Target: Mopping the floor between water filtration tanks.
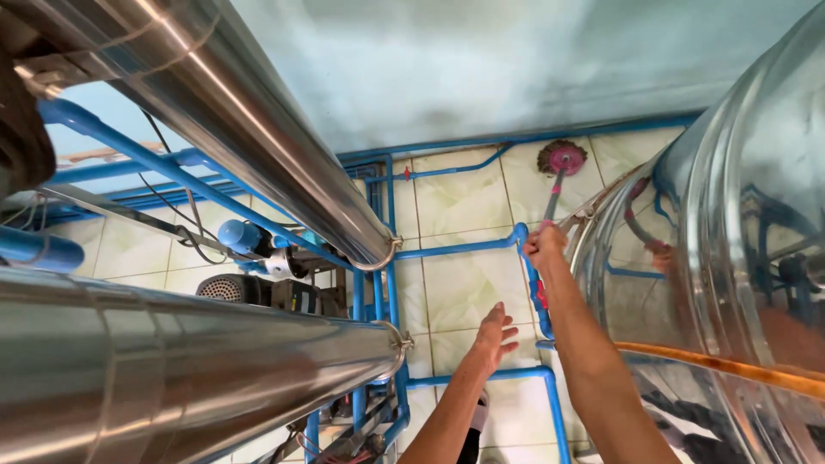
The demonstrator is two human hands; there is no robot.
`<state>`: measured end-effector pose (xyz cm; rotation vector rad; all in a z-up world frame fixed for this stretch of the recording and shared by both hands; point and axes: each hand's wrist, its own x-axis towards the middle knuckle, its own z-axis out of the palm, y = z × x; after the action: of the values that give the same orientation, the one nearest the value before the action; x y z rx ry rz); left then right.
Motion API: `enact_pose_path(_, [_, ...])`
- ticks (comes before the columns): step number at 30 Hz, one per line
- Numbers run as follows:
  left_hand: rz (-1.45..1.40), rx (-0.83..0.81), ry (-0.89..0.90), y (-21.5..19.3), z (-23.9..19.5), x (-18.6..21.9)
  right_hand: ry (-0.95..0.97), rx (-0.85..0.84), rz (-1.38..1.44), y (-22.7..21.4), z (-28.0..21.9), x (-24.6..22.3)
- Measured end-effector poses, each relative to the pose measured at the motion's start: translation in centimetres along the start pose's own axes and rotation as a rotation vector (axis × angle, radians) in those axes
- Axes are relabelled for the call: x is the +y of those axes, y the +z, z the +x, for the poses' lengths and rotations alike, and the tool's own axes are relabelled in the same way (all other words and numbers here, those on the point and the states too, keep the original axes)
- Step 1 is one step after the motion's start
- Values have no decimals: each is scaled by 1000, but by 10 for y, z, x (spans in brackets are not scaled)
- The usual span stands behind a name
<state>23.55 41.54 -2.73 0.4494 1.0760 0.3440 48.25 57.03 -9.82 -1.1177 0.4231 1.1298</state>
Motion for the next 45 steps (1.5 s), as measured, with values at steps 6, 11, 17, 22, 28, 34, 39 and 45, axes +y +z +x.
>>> enact_pose_path(6, [-274, 79, -88, 26, 9, 33, -8, -59, -277, 5, -118, 30])
enact_pose_path(11, [-270, 134, -111, 43, 30, 69, -23, 29, -571, -1, -169, 63])
enact_pose_path(17, [-468, 308, 148, -17, 66, 41, -29, -156, -604, 8, -205, 104])
enact_pose_path(22, [-709, 490, 480, -68, 43, 53, -160, -284, -743, 34, -224, 164])
enact_pose_path(28, [-617, 550, 399, -113, 25, 49, 50, -388, -634, 37, -238, 206])
enact_pose_path(34, [-425, 483, 358, -66, -24, 33, -18, -346, -357, -17, -239, 198])
enact_pose_path(39, [-235, 387, 315, -4, -41, -1, -136, -194, -374, -74, -251, 148])
enact_pose_path(45, [-234, 126, 90, 23, -54, -8, -222, -22, -413, -105, -264, 122])
